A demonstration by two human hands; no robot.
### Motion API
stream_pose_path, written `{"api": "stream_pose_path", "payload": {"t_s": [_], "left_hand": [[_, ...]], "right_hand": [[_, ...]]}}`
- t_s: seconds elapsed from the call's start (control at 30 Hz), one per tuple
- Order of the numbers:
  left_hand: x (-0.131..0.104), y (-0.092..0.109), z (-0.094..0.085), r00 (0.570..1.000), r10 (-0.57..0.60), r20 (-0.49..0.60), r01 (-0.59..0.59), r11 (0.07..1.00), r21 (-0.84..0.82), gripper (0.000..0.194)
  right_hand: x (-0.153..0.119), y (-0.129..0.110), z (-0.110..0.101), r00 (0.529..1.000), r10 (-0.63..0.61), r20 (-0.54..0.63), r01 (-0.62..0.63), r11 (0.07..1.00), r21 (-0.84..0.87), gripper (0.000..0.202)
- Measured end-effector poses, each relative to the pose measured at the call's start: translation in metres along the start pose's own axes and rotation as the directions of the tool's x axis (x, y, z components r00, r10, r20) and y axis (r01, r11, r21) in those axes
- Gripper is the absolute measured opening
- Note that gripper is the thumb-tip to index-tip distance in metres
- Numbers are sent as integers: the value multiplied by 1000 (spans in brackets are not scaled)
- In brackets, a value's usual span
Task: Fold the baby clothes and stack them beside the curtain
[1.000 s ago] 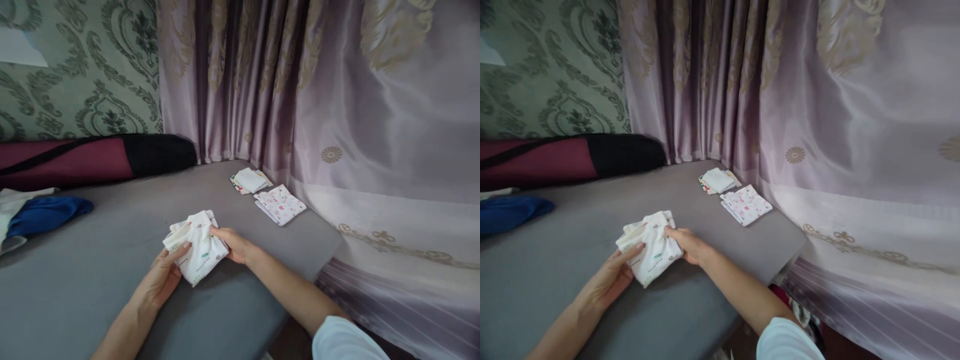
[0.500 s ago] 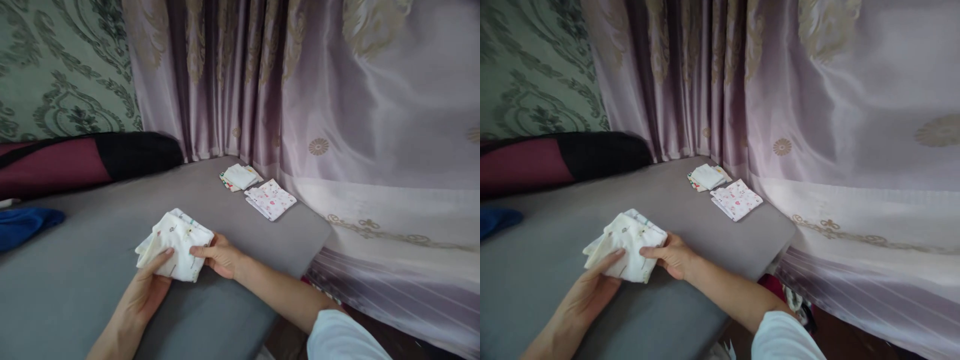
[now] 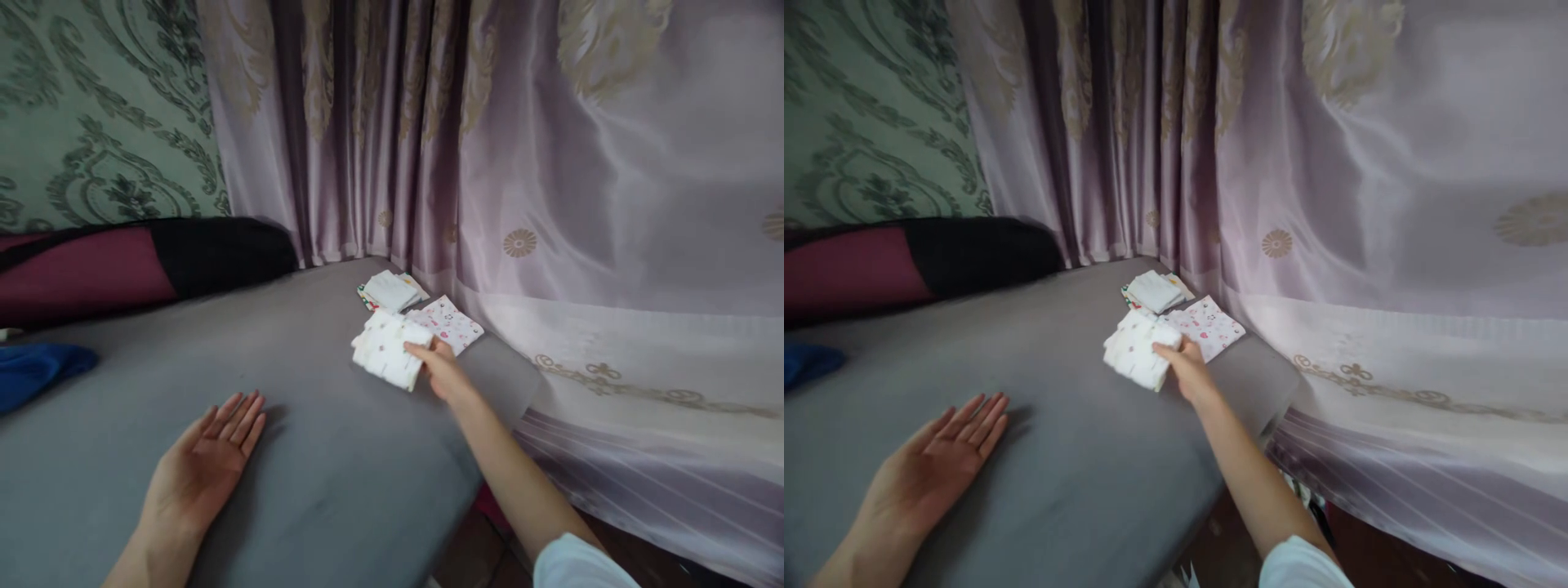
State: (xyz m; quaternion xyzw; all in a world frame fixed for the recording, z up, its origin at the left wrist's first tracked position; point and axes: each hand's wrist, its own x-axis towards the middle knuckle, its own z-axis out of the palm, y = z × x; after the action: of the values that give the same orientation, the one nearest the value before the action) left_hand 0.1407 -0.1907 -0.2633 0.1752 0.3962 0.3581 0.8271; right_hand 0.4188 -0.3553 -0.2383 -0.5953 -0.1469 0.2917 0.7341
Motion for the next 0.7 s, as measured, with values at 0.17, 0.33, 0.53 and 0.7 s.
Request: {"api": "stream_pose_path", "payload": {"t_s": [0.17, 0.33, 0.53, 0.7], "left_hand": [[13, 6, -8, 986, -101, -134, 109, 993, 48, 28], [14, 7, -7, 985, -137, -102, 145, 987, 75, 29], [13, 8, -7, 985, -149, -83, 156, 984, 84, 30], [14, 7, -8, 983, -162, -82, 169, 982, 84, 28]], "right_hand": [[46, -28, -51, 961, -118, -251, 155, 979, 132, 33], [79, -41, -78, 923, -41, -382, 137, 964, 228, 27], [102, -37, -96, 929, 12, -371, 68, 977, 200, 18], [110, -18, -109, 892, 22, -451, -20, 1000, 9, 13]]}}
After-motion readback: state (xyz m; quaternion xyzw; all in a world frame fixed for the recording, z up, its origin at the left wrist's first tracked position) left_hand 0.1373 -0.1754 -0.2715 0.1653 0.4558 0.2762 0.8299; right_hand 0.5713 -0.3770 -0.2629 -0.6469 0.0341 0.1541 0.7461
